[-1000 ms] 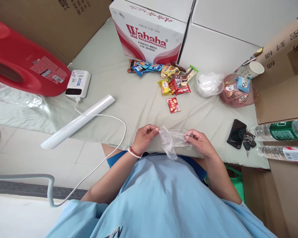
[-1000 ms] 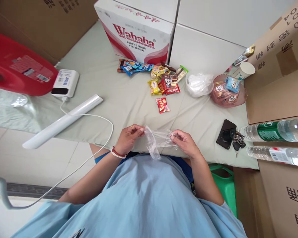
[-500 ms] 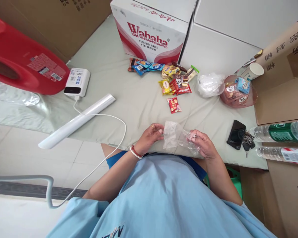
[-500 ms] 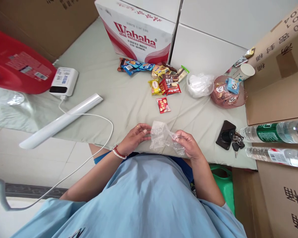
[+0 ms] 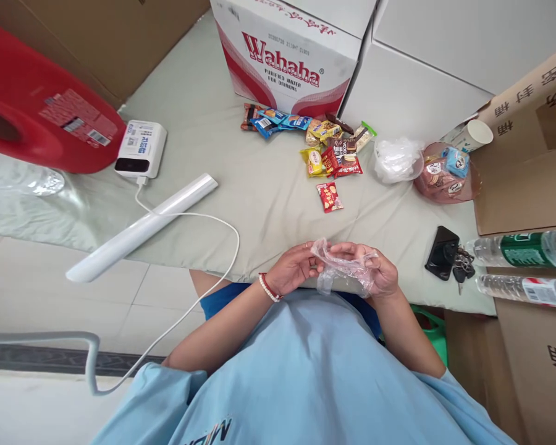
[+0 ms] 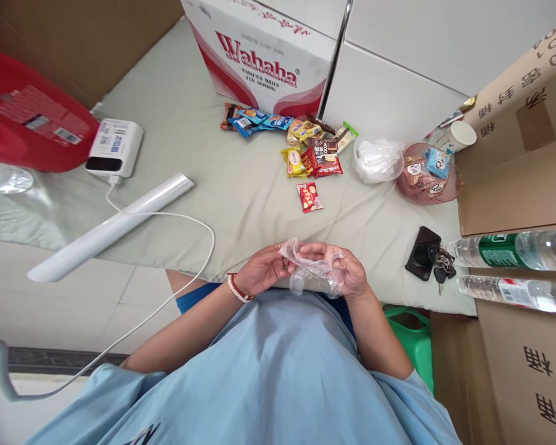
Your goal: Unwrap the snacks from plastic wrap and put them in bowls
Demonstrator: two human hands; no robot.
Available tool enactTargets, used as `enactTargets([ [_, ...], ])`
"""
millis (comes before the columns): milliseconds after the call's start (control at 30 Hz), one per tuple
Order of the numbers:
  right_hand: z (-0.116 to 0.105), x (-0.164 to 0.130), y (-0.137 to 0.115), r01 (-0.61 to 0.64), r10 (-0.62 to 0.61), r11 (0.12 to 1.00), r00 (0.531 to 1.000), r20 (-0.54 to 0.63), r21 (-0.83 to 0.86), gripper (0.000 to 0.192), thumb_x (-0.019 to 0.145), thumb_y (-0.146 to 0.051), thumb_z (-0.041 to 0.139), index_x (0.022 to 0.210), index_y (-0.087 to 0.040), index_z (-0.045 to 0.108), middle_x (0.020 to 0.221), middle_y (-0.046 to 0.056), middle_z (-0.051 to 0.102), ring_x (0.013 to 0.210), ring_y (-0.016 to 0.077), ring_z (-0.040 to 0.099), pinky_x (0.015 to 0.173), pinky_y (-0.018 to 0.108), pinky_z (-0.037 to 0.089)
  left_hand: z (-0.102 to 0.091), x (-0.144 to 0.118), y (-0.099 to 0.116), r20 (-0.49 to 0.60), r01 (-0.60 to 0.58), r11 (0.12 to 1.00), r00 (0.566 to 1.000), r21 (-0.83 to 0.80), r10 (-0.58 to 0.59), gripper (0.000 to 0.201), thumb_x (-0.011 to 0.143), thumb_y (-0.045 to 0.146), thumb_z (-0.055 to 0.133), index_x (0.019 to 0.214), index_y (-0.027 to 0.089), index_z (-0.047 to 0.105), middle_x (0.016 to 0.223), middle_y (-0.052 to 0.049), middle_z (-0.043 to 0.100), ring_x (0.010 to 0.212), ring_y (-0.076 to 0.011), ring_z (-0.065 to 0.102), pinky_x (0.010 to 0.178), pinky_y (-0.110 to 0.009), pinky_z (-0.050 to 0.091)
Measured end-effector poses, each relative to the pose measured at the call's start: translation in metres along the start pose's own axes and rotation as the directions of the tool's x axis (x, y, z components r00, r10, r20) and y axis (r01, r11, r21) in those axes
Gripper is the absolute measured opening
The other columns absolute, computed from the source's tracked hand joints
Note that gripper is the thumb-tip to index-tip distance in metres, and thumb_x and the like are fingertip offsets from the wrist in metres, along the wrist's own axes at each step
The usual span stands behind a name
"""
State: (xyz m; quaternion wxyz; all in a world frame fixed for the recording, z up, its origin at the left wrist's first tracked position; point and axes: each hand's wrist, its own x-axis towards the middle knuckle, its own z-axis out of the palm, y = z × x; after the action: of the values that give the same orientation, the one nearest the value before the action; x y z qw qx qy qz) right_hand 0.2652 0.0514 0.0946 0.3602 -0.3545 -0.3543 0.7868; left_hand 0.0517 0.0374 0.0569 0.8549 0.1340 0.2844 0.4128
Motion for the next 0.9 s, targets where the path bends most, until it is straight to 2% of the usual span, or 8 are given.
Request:
enactTargets([
  [100, 0.0, 0.004, 0.003, 0.005, -0.005, 1.0, 1.0, -0.002, -0.025, 0.036, 0.069, -0.051, 0.075, 0.063, -0.021, 0.056, 0.121, 0.012, 0.072, 0.117, 0.0391, 0.065, 0.106, 0.059, 0.045, -0.003, 0.0, -0.001, -0.081, -0.05, 0.996, 0.995, 0.077, 0.056, 0.043, 0.07, 0.045, 0.091, 0.091, 0.016, 0.068, 0.068, 0.002, 0.057, 0.058, -0.007, 0.051, 0.048, -0.019, 0.032],
  [233, -0.002, 0.007, 0.003, 0.03, -0.034, 0.998, 0.997, -0.071, -0.058, 0.038, 0.069, -0.055, 0.074, 0.063, -0.023, 0.054, 0.113, 0.01, 0.072, 0.114, 0.037, 0.065, 0.103, 0.058, 0.048, -0.01, 0.0, 0.002, -0.178, -0.105, 0.989, 0.976, 0.106, 0.123, 0.05, 0.063, 0.044, 0.095, 0.082, 0.019, 0.056, 0.062, 0.008, 0.05, 0.049, -0.0038, 0.044, 0.04, -0.016, 0.017],
  [500, -0.018, 0.004, -0.01, 0.013, -0.007, 1.0, 0.973, -0.231, 0.025, 0.023, 0.062, -0.039, 0.071, 0.065, -0.024, 0.054, 0.1, 0.009, 0.07, 0.107, 0.0365, 0.066, 0.091, 0.056, 0.056, -0.012, 0.001, 0.003, -0.208, -0.167, 0.981, 0.96, 0.103, 0.186, 0.057, 0.059, 0.047, 0.097, 0.08, 0.019, 0.052, 0.067, 0.007, 0.055, 0.047, -0.0025, 0.044, 0.039, -0.016, 0.015],
  [567, -0.026, 0.002, -0.015, 0.04, -0.044, 0.999, 0.956, -0.29, -0.019, 0.022, 0.065, -0.038, 0.069, 0.065, -0.024, 0.052, 0.097, 0.009, 0.07, 0.105, 0.035, 0.067, 0.09, 0.054, 0.057, -0.013, 0.002, 0.001, -0.223, -0.213, 0.971, 0.946, 0.11, 0.233, 0.055, 0.061, 0.048, 0.096, 0.081, 0.02, 0.052, 0.071, 0.006, 0.058, 0.051, -0.0034, 0.047, 0.041, -0.016, 0.02],
  [633, -0.037, 0.001, -0.018, 0.069, -0.087, 0.995, 0.935, -0.343, -0.065, 0.018, 0.069, -0.036, 0.066, 0.067, -0.024, 0.053, 0.095, 0.007, 0.07, 0.103, 0.0317, 0.067, 0.087, 0.051, 0.059, -0.014, 0.003, 0.003, -0.241, -0.282, 0.946, 0.918, 0.158, 0.314, 0.052, 0.065, 0.05, 0.093, 0.08, 0.021, 0.052, 0.075, 0.005, 0.06, 0.061, -0.0057, 0.053, 0.047, -0.016, 0.033],
  [700, -0.047, 0.0, -0.018, 0.094, -0.121, 0.992, 0.913, -0.389, -0.089, 0.014, 0.072, -0.034, 0.066, 0.072, -0.025, 0.055, 0.094, 0.004, 0.07, 0.098, 0.0277, 0.069, 0.082, 0.045, 0.06, -0.016, 0.002, 0.008, -0.253, -0.346, 0.908, 0.88, 0.235, 0.401, 0.05, 0.07, 0.053, 0.089, 0.081, 0.021, 0.052, 0.082, 0.003, 0.064, 0.076, -0.009, 0.061, 0.064, -0.02, 0.048],
  [800, -0.058, -0.001, -0.012, 0.115, -0.15, 0.988, 0.876, -0.459, -0.104, 0.017, 0.075, -0.034, 0.07, 0.079, -0.025, 0.057, 0.089, 0.001, 0.068, 0.088, 0.0216, 0.069, 0.073, 0.035, 0.061, -0.02, -0.001, 0.023, -0.246, -0.381, 0.872, 0.853, 0.308, 0.46, 0.048, 0.075, 0.056, 0.085, 0.083, 0.023, 0.05, 0.091, 0.002, 0.068, 0.092, -0.0135, 0.067, 0.084, -0.029, 0.054],
  [900, -0.061, -0.004, -0.004, 0.073, -0.138, 0.987, 0.837, -0.53, -0.14, 0.027, 0.074, -0.039, 0.08, 0.084, -0.025, 0.058, 0.08, -0.002, 0.064, 0.073, 0.015, 0.065, 0.059, 0.025, 0.056, -0.027, -0.004, 0.036, -0.25, -0.388, 0.846, 0.835, 0.365, 0.491, 0.048, 0.076, 0.056, 0.084, 0.086, 0.025, 0.049, 0.083, 0.004, 0.066, 0.076, -0.0125, 0.066, 0.074, -0.028, 0.055],
])
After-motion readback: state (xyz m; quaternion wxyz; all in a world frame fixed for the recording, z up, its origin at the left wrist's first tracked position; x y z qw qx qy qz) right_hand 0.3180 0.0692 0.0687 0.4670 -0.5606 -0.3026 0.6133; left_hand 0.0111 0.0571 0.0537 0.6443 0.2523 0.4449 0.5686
